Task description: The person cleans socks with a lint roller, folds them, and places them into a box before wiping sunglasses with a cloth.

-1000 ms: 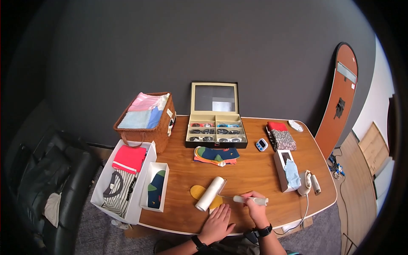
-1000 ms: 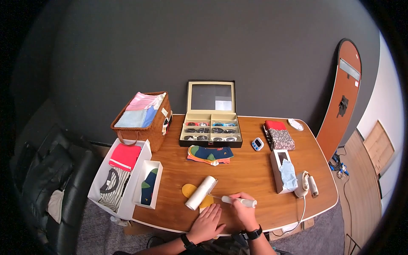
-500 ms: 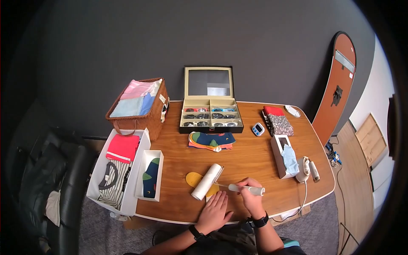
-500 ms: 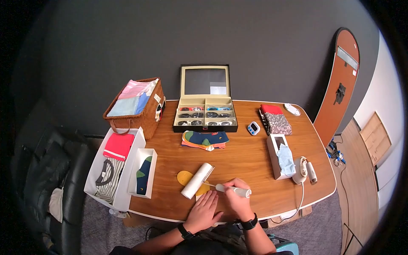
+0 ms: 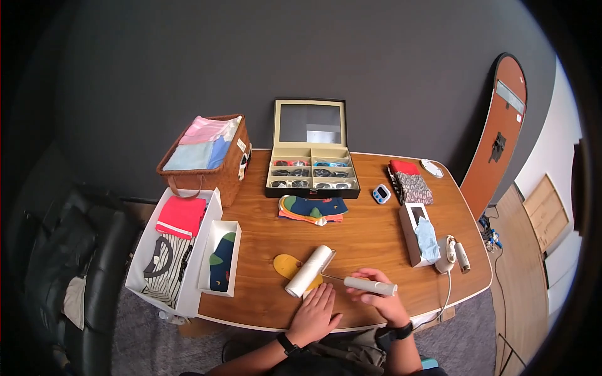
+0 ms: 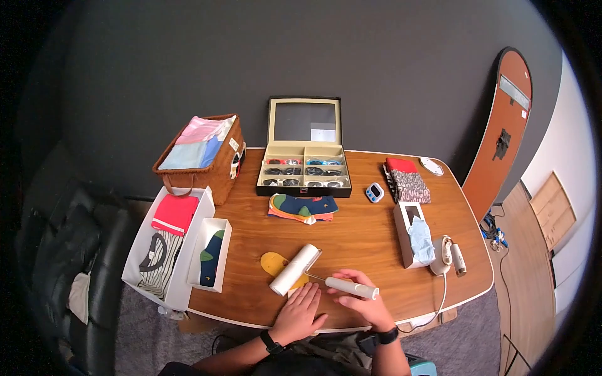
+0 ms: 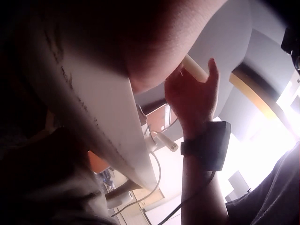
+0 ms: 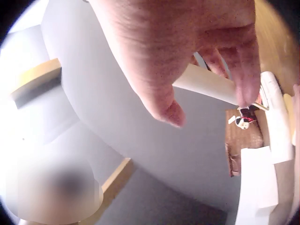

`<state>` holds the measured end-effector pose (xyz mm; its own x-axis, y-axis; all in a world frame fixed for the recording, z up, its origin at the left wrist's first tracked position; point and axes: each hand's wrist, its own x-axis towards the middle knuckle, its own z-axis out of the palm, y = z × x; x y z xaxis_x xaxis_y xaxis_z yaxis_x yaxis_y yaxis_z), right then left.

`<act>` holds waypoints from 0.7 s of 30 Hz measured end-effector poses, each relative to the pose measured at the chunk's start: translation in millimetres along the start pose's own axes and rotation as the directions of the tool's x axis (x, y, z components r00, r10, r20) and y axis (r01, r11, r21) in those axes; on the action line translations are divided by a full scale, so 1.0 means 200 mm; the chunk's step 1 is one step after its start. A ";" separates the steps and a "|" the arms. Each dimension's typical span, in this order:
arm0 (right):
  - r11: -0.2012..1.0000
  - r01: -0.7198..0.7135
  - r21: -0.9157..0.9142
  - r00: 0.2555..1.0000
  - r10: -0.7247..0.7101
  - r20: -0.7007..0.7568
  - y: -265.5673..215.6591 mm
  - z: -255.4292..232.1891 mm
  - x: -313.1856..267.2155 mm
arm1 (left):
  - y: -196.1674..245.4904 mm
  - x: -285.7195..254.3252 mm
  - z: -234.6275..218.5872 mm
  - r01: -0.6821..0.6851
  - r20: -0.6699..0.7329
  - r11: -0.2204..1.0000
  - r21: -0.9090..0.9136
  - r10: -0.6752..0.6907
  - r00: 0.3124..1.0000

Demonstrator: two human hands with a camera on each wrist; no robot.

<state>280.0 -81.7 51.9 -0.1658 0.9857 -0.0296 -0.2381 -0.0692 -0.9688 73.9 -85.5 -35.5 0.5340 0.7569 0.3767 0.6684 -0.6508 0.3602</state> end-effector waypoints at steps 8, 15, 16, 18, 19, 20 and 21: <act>0.823 0.040 -0.566 0.990 -0.110 -0.091 -0.17 -0.13 -0.17 | -0.01 -0.02 0.00 -0.060 -0.035 0.997 -0.046 0.059 0.998; 0.347 0.145 -0.927 0.989 -0.010 0.150 0.01 0.09 0.00 | -0.02 -0.04 0.02 -0.135 -0.057 0.970 -0.201 0.126 0.990; 0.348 0.149 -0.926 0.988 -0.009 0.156 0.03 0.12 0.03 | -0.02 -0.04 0.01 -0.125 -0.051 0.975 -0.184 0.118 0.992; 0.263 0.139 -0.955 0.990 -0.001 0.144 0.06 0.16 0.06 | -0.01 -0.05 0.02 -0.114 -0.046 0.976 -0.185 0.107 0.993; 0.260 0.171 -0.950 0.985 -0.047 0.164 0.08 0.14 0.05 | -0.02 -0.05 0.02 -0.106 -0.041 0.977 -0.185 0.101 0.994; 0.259 0.173 -0.950 0.985 -0.045 0.167 0.03 0.15 0.03 | -0.02 -0.04 0.02 -0.103 -0.043 0.977 -0.186 0.097 0.994; 0.236 0.114 -0.965 0.992 0.024 0.124 -0.05 0.17 -0.01 | -0.02 -0.04 0.02 -0.112 -0.063 0.974 -0.196 0.102 0.993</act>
<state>250.5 -88.3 70.6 -0.2884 0.9573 -0.0222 0.8485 0.2447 -0.4691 69.5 -90.0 -44.0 0.5658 0.6817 0.4639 0.4901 -0.7305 0.4757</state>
